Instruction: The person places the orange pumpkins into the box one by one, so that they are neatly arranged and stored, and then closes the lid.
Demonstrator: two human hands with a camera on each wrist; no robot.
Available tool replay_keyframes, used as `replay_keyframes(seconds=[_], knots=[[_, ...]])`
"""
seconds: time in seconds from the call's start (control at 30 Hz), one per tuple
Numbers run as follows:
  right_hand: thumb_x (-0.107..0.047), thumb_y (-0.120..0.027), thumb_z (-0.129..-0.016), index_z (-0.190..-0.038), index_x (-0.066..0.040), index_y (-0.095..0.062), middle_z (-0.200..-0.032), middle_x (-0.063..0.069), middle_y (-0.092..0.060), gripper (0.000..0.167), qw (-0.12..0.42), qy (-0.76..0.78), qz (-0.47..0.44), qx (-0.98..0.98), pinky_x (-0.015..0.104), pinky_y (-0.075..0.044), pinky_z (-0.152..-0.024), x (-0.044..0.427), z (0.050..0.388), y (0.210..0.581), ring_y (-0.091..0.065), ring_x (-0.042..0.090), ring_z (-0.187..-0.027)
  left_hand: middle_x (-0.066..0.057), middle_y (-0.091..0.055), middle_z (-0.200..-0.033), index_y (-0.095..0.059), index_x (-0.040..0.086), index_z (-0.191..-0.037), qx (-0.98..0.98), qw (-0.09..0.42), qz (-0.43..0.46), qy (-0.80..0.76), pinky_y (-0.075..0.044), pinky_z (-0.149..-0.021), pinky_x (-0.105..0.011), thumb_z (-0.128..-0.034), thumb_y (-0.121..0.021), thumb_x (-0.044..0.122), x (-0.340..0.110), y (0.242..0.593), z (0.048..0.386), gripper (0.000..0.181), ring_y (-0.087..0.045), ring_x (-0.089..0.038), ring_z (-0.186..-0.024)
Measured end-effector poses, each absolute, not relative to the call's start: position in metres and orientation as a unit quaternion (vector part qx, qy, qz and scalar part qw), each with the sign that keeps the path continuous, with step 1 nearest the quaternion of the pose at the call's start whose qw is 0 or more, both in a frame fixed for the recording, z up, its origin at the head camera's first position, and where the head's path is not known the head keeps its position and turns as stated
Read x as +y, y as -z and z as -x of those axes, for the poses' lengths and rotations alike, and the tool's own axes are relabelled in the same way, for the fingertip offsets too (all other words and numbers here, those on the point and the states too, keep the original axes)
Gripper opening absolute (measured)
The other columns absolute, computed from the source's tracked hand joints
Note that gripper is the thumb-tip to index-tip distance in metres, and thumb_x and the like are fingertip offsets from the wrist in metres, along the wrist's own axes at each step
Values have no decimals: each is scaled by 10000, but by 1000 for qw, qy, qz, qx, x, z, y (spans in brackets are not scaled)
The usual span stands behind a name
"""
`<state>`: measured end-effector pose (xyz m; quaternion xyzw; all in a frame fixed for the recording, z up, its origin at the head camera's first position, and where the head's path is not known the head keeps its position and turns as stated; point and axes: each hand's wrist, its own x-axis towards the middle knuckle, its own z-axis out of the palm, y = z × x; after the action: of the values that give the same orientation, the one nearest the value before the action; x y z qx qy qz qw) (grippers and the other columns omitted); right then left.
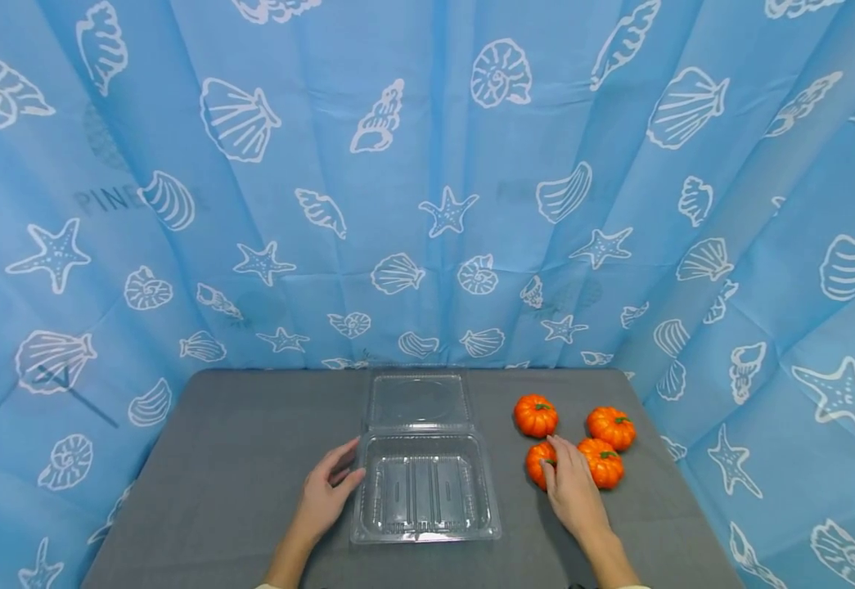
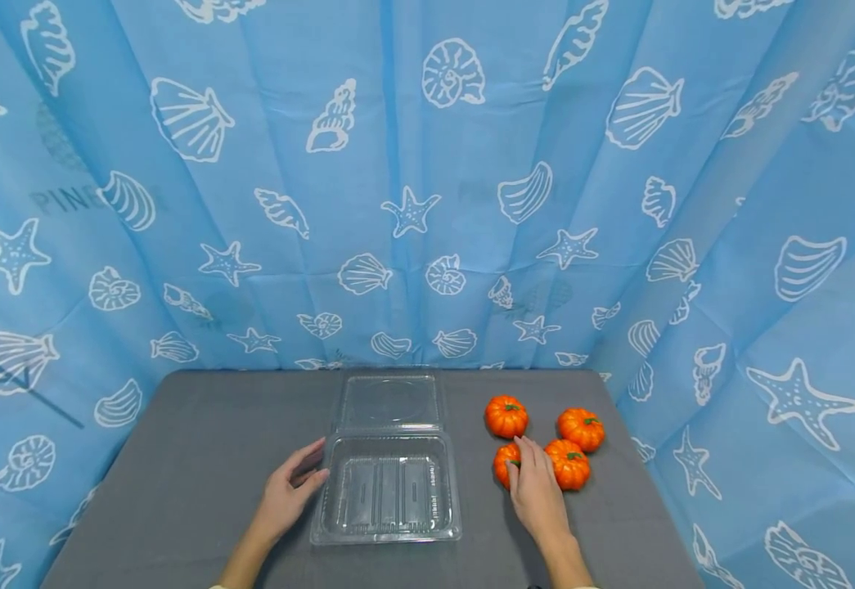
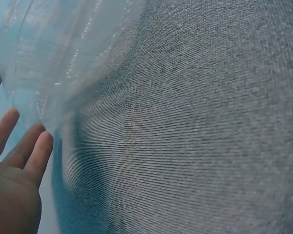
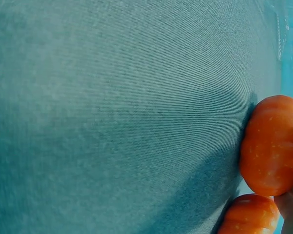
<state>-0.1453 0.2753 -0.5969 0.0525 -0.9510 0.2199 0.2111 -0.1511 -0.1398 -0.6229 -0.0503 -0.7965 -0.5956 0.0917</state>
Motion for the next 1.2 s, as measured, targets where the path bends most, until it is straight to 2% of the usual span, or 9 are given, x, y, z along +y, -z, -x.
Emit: replay_keyframes(seconds=[0.13,0.3,0.43,0.57,0.7,0.8,0.9,1.07,1.2], knots=[[-68,-741,-914,-1429,51,-503,-1306,273,-595,580,213,-238,-35,-947,598,-469,-1001,277,146,597,-563,451,-1181,-127,-673,-1367,-673,97,-1336,-776,89,48,622,-556,-1020,-430,-898,-776,124,-138,625,150,451,-632,-247,-1290],[-129,-785,-891,-1448,59,-474,-1327,279,-579,665,195,-252,-20,-948,597,-444,-1030,277,147,594,-540,450,-1215,-236,-645,-1368,-654,-33,-1318,-741,81,67,664,-556,-1017,-344,-897,-762,64,-136,629,148,446,-639,-106,-1254],[-183,-803,-882,-1469,68,-444,-1337,307,-574,732,165,-265,-6,-950,608,-446,-1038,277,150,591,-546,462,-1221,-274,-615,-1386,-628,-63,-1336,-723,67,78,684,-538,-1015,-226,-900,-745,28,-135,634,148,460,-632,-29,-1226],[-296,-785,-902,-1522,25,-381,-1411,325,-529,807,112,-289,24,-951,630,-439,-1071,277,153,590,-530,482,-1275,-290,-571,-1426,-613,-81,-1344,-715,55,92,691,-480,-1032,-134,-907,-724,2,-135,638,149,458,-598,37,-1238],[-455,-767,-895,-1557,-35,-343,-1467,296,-489,891,68,-306,50,-948,625,-423,-1106,276,153,593,-509,465,-1323,-270,-562,-1440,-608,-71,-1356,-707,34,71,703,-502,-992,-123,-907,-725,3,-136,640,147,470,-625,-1,-1227],[-549,-762,-867,-1556,-85,-372,-1411,257,-522,918,60,-308,55,-948,606,-459,-1064,275,151,596,-549,428,-1255,-235,-563,-1452,-601,-53,-1372,-692,6,41,721,-536,-948,-142,-898,-729,-4,-137,641,144,493,-666,-95,-1212],[-574,-756,-860,-1549,-147,-410,-1344,238,-551,882,64,-306,42,-949,596,-488,-1007,275,151,599,-579,402,-1181,-220,-562,-1460,-592,-46,-1382,-677,-8,22,736,-551,-939,-162,-889,-736,-6,-139,642,144,515,-678,-163,-1214],[-520,-790,-848,-1572,-240,-386,-1329,239,-547,875,58,-317,12,-947,613,-503,-987,275,151,601,-597,400,-1168,-203,-564,-1456,-589,-41,-1389,-659,-14,5,752,-543,-956,-162,-876,-748,-2,-140,644,147,538,-669,-90,-1212],[-563,-782,-838,-1594,-265,-331,-1332,209,-527,929,33,-313,11,-949,610,-513,-980,274,149,600,-609,384,-1162,-185,-578,-1445,-598,-30,-1387,-656,-22,-6,754,-540,-947,-152,-867,-758,-4,-140,644,147,545,-668,-13,-1171]])
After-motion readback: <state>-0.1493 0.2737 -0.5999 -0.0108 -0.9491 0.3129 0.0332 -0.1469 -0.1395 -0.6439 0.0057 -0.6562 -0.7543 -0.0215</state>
